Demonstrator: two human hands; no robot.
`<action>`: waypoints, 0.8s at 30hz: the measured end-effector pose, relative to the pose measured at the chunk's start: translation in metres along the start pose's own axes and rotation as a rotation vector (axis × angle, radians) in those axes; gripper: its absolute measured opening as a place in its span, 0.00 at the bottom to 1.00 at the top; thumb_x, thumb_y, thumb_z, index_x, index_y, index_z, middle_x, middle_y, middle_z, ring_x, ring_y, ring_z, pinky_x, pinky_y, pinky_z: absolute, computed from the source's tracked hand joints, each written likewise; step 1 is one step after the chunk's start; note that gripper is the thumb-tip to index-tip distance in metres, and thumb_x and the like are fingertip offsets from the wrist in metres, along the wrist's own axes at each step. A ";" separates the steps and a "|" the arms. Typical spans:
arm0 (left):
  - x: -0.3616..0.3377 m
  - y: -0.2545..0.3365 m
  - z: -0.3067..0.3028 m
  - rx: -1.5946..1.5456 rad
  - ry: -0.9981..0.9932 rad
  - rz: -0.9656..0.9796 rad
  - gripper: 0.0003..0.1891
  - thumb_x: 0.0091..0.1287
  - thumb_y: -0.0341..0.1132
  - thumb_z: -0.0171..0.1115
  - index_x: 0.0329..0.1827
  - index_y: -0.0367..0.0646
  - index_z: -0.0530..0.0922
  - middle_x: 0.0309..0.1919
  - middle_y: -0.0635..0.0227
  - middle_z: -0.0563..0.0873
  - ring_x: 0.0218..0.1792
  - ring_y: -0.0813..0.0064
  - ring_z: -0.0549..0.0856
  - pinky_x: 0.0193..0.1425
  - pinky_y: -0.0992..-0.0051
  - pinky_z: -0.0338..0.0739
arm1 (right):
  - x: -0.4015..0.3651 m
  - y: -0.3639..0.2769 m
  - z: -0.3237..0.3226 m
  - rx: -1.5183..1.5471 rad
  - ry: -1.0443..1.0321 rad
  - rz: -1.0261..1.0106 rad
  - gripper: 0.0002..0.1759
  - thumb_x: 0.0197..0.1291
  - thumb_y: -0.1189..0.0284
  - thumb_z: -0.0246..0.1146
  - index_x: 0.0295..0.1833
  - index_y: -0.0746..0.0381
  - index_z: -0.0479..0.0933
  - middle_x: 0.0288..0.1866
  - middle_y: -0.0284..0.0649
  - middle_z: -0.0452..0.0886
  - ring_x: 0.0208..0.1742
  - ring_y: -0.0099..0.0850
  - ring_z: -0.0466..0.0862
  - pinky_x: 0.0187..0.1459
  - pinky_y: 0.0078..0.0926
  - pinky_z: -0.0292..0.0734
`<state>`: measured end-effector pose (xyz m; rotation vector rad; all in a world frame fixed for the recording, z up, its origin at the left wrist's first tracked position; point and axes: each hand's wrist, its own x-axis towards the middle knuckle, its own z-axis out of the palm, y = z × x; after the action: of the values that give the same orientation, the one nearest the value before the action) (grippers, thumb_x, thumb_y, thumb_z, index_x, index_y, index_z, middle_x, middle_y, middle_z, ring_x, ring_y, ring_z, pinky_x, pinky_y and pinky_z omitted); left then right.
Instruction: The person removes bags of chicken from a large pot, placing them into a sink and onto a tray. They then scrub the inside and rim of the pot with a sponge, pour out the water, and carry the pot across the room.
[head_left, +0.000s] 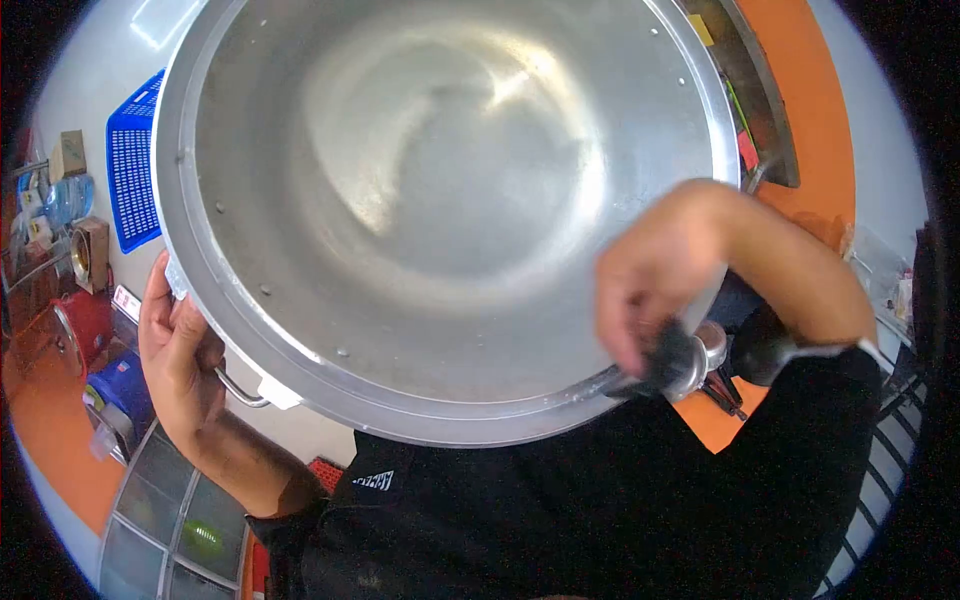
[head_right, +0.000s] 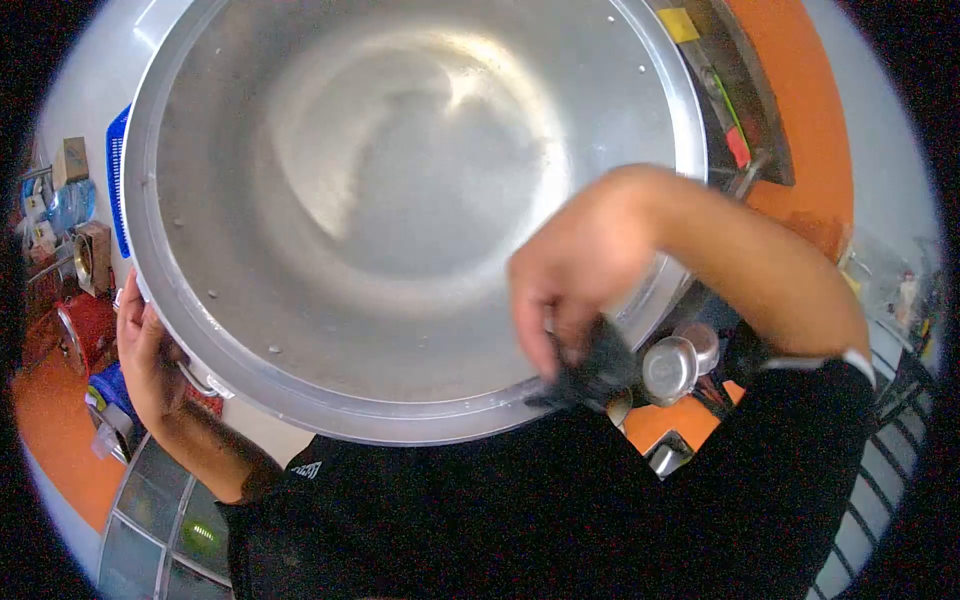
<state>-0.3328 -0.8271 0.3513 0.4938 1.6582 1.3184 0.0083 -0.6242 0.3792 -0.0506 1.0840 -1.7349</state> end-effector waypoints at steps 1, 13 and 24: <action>0.000 0.000 0.001 0.016 0.012 0.012 0.33 0.64 0.33 0.67 0.70 0.34 0.64 0.31 0.75 0.81 0.16 0.95 0.64 0.17 0.90 0.52 | -0.024 0.004 0.018 0.086 0.020 -0.272 0.12 0.68 0.76 0.56 0.50 0.66 0.82 0.47 0.47 0.84 0.49 0.38 0.84 0.51 0.34 0.78; -0.003 0.000 0.005 0.117 -0.106 -0.013 0.35 0.63 0.36 0.68 0.70 0.32 0.63 0.45 0.65 0.83 0.31 0.82 0.83 0.28 0.87 0.75 | -0.073 0.400 0.208 0.501 1.747 0.665 0.13 0.47 0.85 0.54 0.35 0.65 0.83 0.29 0.41 0.83 0.31 0.29 0.81 0.30 0.32 0.80; -0.010 0.000 0.013 0.093 -0.006 0.024 0.38 0.64 0.38 0.70 0.72 0.33 0.60 0.51 0.60 0.83 0.41 0.77 0.85 0.42 0.81 0.79 | -0.176 0.244 0.155 0.426 2.074 -1.163 0.26 0.64 0.72 0.62 0.67 0.59 0.67 0.42 0.33 0.75 0.36 0.24 0.75 0.38 0.20 0.74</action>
<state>-0.3172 -0.8277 0.3559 0.5742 1.7186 1.2605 0.3455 -0.5984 0.3832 2.2052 2.1763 -2.8200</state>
